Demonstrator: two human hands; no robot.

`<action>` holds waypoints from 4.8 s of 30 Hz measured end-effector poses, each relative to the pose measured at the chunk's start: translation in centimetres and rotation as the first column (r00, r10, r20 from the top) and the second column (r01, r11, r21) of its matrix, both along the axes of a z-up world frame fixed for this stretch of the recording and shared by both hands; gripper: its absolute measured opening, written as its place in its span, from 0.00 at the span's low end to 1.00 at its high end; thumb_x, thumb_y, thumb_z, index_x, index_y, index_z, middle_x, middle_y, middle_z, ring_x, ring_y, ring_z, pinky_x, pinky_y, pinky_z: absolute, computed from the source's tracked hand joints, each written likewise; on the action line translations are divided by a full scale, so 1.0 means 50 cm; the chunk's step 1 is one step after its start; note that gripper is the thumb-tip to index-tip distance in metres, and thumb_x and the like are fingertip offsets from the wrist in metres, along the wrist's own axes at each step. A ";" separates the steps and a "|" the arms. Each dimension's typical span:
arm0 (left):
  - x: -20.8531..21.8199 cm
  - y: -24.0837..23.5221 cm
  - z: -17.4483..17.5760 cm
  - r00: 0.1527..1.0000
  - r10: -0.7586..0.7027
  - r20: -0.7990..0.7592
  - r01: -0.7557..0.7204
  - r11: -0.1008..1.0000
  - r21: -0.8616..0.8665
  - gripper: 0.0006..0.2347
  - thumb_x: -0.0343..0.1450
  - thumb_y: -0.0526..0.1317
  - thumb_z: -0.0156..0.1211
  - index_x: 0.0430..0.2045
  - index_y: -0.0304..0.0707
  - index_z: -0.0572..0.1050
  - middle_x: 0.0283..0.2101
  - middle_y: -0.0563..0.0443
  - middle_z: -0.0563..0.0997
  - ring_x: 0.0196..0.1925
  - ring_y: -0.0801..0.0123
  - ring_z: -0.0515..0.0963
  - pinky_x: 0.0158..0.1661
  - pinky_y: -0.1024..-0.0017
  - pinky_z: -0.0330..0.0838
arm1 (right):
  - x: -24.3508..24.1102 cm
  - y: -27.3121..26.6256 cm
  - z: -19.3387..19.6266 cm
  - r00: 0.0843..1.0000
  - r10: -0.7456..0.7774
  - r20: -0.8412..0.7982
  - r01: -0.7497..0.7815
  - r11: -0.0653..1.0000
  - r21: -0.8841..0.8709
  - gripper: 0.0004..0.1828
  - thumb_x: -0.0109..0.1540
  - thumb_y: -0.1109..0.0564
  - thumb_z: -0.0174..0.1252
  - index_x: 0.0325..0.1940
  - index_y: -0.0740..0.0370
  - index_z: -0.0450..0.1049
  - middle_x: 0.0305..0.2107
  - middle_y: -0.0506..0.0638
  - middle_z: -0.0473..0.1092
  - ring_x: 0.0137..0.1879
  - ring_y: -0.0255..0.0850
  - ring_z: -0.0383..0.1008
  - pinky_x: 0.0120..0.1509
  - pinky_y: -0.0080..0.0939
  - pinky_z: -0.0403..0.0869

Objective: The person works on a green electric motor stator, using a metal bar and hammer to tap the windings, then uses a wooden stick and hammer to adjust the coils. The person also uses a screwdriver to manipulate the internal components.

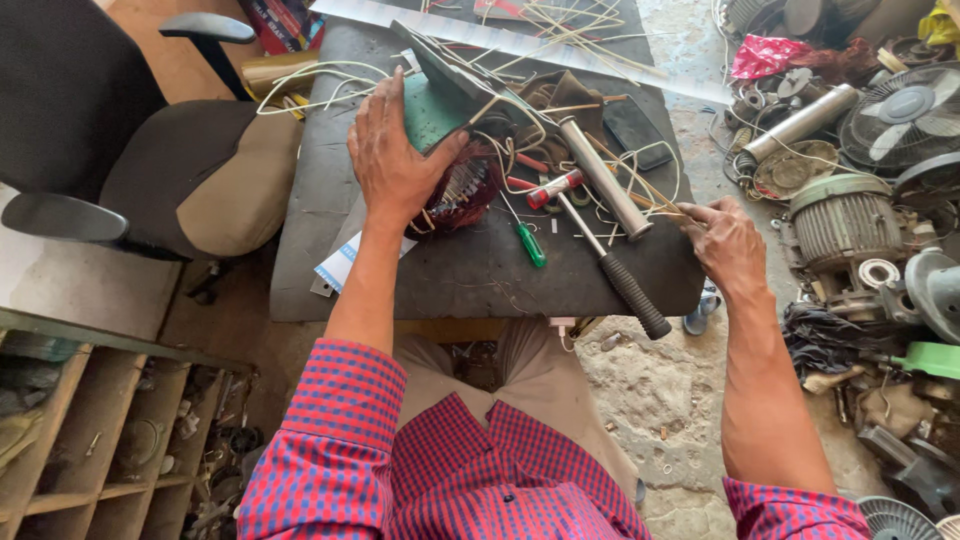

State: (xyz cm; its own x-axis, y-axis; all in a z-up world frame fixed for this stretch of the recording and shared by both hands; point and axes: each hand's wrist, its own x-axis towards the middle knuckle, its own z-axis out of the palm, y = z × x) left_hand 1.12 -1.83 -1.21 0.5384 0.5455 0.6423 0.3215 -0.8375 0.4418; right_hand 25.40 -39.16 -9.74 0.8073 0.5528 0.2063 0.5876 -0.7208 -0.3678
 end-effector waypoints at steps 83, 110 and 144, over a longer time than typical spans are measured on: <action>0.072 -0.353 -0.089 0.718 -0.674 -0.173 0.696 0.699 0.167 0.10 0.69 0.42 0.64 0.37 0.40 0.73 0.39 0.50 0.73 0.47 0.57 0.72 0.49 0.59 0.65 | -0.263 0.013 0.047 0.938 0.316 0.145 -0.321 0.947 0.014 0.39 0.55 0.60 0.63 0.72 0.54 0.65 0.41 0.55 0.69 0.46 0.53 0.74 0.49 0.52 0.76; 0.086 -0.327 -0.094 0.733 -0.657 -0.178 0.680 0.711 0.176 0.10 0.67 0.42 0.66 0.34 0.41 0.71 0.37 0.51 0.69 0.45 0.58 0.70 0.50 0.60 0.64 | -0.368 -0.314 -0.143 0.540 0.358 -0.762 0.584 0.492 0.646 0.26 0.66 0.53 0.56 0.66 0.68 0.69 0.32 0.53 0.73 0.31 0.36 0.70 0.31 0.36 0.72; 0.089 -0.308 -0.109 0.769 -0.634 -0.082 0.637 0.751 0.173 0.10 0.65 0.41 0.67 0.32 0.40 0.72 0.38 0.52 0.71 0.44 0.59 0.70 0.48 0.59 0.63 | -0.460 -0.145 -0.112 0.752 0.459 -0.473 0.341 0.343 0.875 0.26 0.70 0.39 0.50 0.58 0.64 0.60 0.31 0.53 0.65 0.31 0.37 0.66 0.35 0.38 0.71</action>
